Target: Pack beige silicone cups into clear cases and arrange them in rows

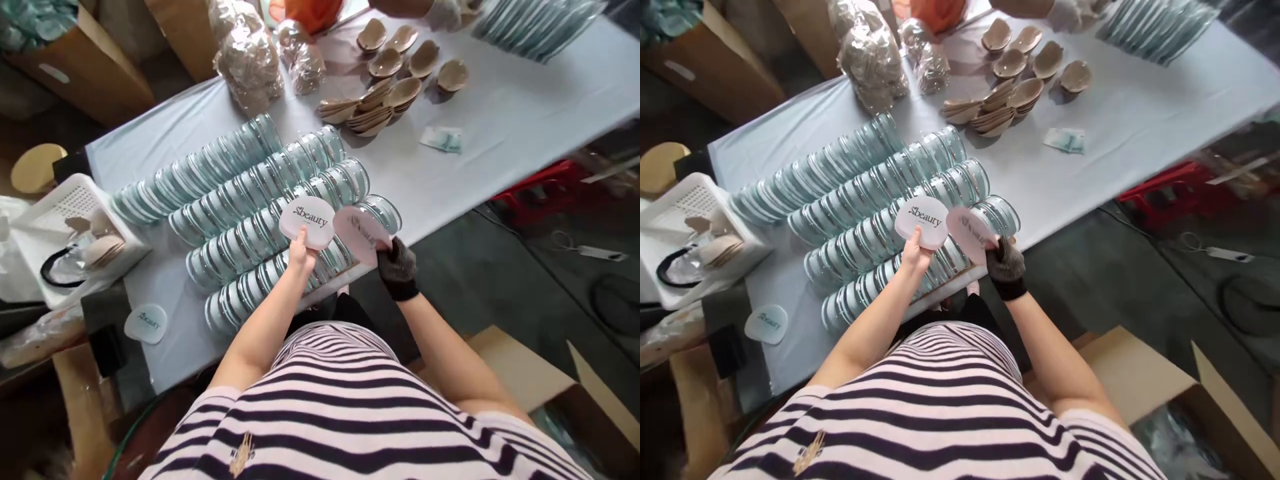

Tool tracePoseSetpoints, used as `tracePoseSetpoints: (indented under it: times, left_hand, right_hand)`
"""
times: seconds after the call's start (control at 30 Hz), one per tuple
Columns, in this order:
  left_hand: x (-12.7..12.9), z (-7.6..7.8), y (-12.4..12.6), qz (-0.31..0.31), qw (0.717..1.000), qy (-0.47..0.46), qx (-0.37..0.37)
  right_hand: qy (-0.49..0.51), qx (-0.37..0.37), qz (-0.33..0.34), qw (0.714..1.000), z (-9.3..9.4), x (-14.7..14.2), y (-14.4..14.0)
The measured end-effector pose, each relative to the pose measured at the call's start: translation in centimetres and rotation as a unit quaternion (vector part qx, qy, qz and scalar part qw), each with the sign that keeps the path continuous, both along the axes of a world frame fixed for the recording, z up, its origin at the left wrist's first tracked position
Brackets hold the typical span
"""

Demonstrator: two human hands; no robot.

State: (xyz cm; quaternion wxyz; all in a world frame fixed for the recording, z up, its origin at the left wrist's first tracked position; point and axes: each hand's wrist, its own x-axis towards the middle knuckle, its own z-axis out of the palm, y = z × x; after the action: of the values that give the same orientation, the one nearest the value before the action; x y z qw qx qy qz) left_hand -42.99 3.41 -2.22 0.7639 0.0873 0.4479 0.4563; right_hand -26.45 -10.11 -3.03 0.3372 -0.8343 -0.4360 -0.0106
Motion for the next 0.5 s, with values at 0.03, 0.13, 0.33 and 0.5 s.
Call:
tracePoseSetpoints:
  times: [0.03, 0.13, 0.33, 0.5]
  left_hand:
    - [-0.1, -0.1, 0.6, -0.009, 1.000, -0.010, -0.005]
    - [0.3, -0.9, 1.6, -0.031, 0.999, -0.028, -0.029]
    - [0.9, -2.1, 1.5, -0.050, 0.997, -0.035, -0.049]
    - [0.7, -1.7, 1.4, -0.044, 0.998, -0.025, -0.049]
  right_hand:
    - [-0.030, -0.032, 0.034, 0.998, 0.0, -0.4, -2.4]
    - [-0.068, -0.117, 0.103, 0.985, -0.4, -2.8, -7.5]
    - [-0.055, -0.312, 0.123, 0.941, -0.5, -5.3, -3.6]
    - [-0.018, -0.447, 0.134, 0.884, 1.6, -4.6, 1.5]
